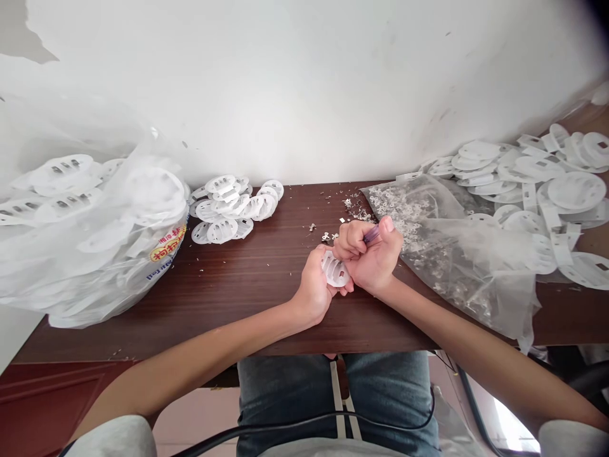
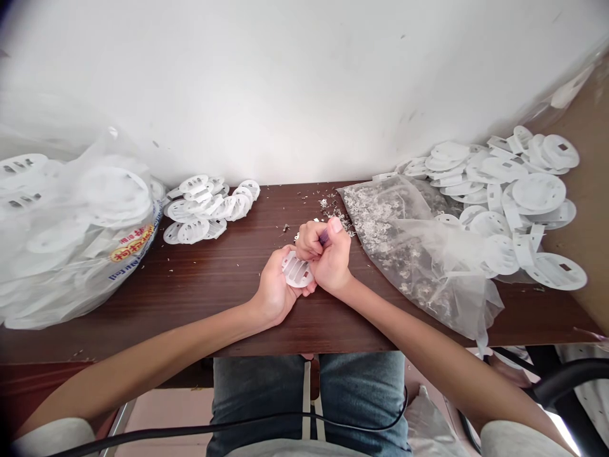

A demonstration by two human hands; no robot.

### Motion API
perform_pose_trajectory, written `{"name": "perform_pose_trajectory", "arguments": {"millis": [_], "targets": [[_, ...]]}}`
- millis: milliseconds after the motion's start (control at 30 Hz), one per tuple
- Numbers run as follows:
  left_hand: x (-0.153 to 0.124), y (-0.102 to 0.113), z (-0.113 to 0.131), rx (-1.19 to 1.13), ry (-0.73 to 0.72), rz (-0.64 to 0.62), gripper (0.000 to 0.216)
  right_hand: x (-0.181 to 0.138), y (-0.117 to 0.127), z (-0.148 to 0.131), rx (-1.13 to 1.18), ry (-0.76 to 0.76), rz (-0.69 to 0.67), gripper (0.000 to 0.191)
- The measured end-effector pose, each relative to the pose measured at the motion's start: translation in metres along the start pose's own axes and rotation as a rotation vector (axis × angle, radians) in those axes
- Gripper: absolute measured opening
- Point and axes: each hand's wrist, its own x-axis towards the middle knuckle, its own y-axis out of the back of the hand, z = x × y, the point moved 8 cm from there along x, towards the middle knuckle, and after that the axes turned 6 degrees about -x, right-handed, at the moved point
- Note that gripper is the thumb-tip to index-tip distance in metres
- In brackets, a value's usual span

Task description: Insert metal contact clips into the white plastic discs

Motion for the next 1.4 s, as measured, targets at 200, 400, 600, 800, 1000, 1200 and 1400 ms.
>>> {"name": "perform_pose_trajectory", "arguments": {"millis": [200,400,600,800,1000,1200,1400], "targets": [[0.004,0.0,-0.004,-0.096,0.134,-0.02,0.047,0.01,0.014,-0.004,0.071,-0.018,0.113,0.073],[0.003,0.002,-0.005,-0.124,0.177,0.001,0.05,0.011,0.016,-0.002,0.111,-0.025,0.129,0.072],[0.001,0.001,-0.005,-0.112,0.192,-0.031,0.054,0.01,0.013,-0.001,0.106,-0.03,0.081,0.071],[-0.001,0.0,-0.004,-0.103,0.19,-0.02,0.053,0.012,0.012,-0.004,0.131,-0.02,-0.016,0.074],[-0.001,-0.001,-0.004,-0.062,0.193,-0.006,0.055,0.012,0.012,-0.001,0.182,-0.066,-0.101,0.074],[0.001,-0.002,-0.005,-0.05,0.208,-0.035,0.054,0.012,0.012,-0.001,0.147,-0.073,-0.13,0.07],[0.002,-0.002,-0.006,-0.064,0.218,-0.065,0.055,0.013,0.01,-0.005,0.143,-0.047,-0.168,0.069]]}}
